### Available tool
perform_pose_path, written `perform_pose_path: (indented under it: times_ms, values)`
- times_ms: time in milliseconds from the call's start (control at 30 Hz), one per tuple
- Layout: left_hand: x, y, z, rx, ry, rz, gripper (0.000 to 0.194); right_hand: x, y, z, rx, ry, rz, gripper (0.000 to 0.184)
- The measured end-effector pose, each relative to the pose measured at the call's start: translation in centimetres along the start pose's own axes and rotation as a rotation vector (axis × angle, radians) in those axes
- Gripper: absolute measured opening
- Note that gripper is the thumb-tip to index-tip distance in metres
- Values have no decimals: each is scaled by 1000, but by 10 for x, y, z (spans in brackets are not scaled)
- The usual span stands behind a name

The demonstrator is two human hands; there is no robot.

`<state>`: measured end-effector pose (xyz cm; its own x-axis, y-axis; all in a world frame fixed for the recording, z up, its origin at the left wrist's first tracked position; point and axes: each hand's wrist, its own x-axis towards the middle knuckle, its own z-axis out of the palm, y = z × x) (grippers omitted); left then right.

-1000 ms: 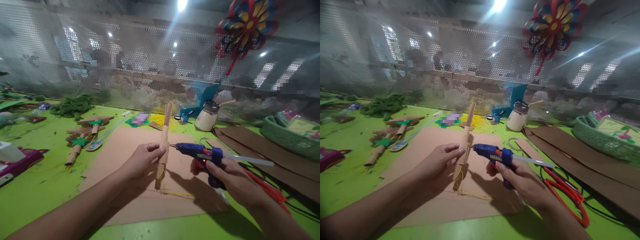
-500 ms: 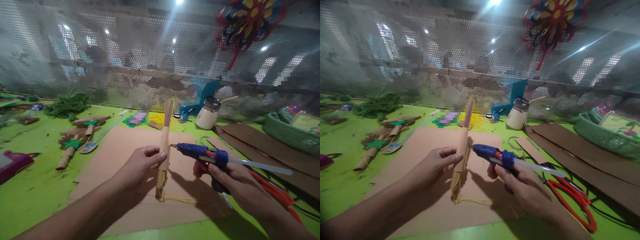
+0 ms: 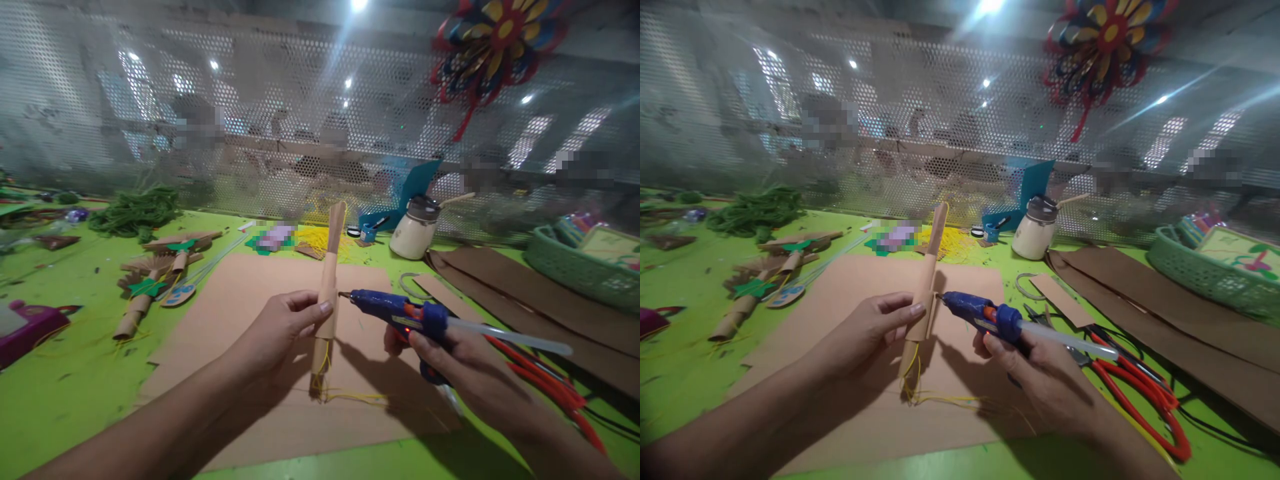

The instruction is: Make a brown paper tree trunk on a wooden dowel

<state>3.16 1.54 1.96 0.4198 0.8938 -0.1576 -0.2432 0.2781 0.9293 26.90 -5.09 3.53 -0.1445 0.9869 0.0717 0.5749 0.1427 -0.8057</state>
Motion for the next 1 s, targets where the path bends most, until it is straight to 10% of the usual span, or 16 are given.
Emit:
perform_pose_path:
  times_ms: [1000]
  values:
    - [-1,4,1,10,-11,10,20,-4,5,-3,-53,26,-6,44]
